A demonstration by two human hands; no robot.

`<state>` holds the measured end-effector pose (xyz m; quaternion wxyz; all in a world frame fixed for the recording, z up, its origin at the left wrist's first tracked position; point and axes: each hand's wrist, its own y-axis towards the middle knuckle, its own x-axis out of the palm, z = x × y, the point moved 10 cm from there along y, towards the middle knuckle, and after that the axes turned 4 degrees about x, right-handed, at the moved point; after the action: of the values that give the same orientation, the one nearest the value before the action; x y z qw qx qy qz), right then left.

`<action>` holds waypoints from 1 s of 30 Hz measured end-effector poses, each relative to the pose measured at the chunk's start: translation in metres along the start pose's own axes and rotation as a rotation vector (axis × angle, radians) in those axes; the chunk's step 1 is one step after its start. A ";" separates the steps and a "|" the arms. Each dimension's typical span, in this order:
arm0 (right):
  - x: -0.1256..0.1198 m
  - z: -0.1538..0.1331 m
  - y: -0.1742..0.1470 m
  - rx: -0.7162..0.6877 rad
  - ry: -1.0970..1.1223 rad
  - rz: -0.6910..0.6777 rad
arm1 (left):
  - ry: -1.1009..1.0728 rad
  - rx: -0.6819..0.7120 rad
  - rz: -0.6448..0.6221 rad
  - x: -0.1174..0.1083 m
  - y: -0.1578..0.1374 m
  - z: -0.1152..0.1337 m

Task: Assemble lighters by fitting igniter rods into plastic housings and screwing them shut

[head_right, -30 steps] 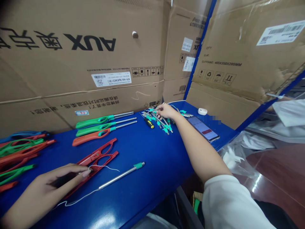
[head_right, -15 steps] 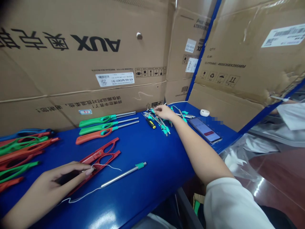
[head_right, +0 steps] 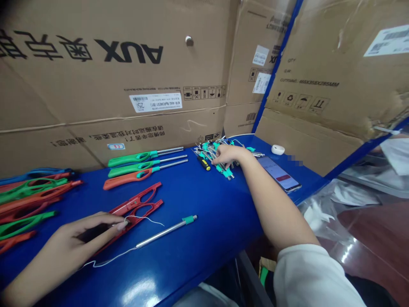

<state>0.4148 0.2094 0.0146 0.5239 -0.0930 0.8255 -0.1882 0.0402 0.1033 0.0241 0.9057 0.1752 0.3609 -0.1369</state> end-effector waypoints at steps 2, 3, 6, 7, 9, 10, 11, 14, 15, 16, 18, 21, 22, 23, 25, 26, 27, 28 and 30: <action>0.002 -0.007 0.002 0.000 -0.035 0.023 | 0.002 -0.006 0.004 -0.001 0.000 0.001; 0.002 -0.010 0.003 -0.001 -0.053 0.037 | 0.003 -0.007 0.008 -0.002 0.001 0.002; 0.003 -0.014 0.007 -0.003 -0.074 0.073 | 0.008 -0.003 0.007 -0.002 0.002 0.004; 0.002 -0.014 0.008 -0.005 -0.069 0.085 | 0.010 -0.003 0.005 -0.002 0.002 0.005; -0.003 -0.012 0.008 -0.012 -0.045 0.114 | 0.012 -0.004 -0.001 -0.002 0.002 0.005; -0.007 -0.010 0.007 -0.016 -0.031 0.130 | 0.012 -0.004 -0.001 -0.002 0.002 0.005; -0.011 -0.008 0.006 -0.018 -0.018 0.146 | 0.012 -0.004 -0.002 -0.002 0.002 0.005; -0.026 0.001 0.004 -0.016 0.005 0.207 | 0.013 -0.001 -0.009 -0.001 0.002 0.005; -0.030 0.004 0.004 -0.016 0.011 0.228 | 0.012 0.000 -0.009 -0.001 0.002 0.005; -0.033 0.006 0.004 -0.018 0.021 0.243 | 0.012 0.001 -0.007 0.000 0.002 0.005; -0.034 0.006 0.004 -0.028 0.049 0.260 | 0.007 0.003 -0.006 0.000 0.002 0.005; -0.027 0.000 0.006 -0.049 0.086 0.258 | 0.002 0.003 -0.006 0.000 0.001 0.004; -0.025 -0.002 0.006 -0.056 0.093 0.259 | 0.002 0.004 -0.006 0.000 0.001 0.004; -0.024 -0.004 0.007 -0.060 0.097 0.266 | 0.002 0.004 -0.006 0.000 0.001 0.004; -0.029 -0.004 0.006 -0.049 0.090 0.317 | 0.003 0.005 -0.006 -0.001 0.001 0.004; -0.035 0.000 0.006 -0.028 0.076 0.362 | 0.003 0.004 -0.009 -0.001 0.001 0.004; -0.042 0.006 0.005 0.005 0.053 0.410 | 0.002 0.005 -0.008 -0.001 0.001 0.004; -0.050 0.014 0.003 0.045 0.022 0.454 | 0.001 0.004 -0.010 -0.001 0.001 0.004; -0.060 0.031 0.001 0.142 -0.053 0.492 | 0.001 0.004 -0.008 -0.001 0.001 0.004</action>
<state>0.4690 0.2249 0.0520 0.5807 0.1427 0.7939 -0.1100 0.0425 0.1024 0.0278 0.9046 0.1757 0.3619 -0.1411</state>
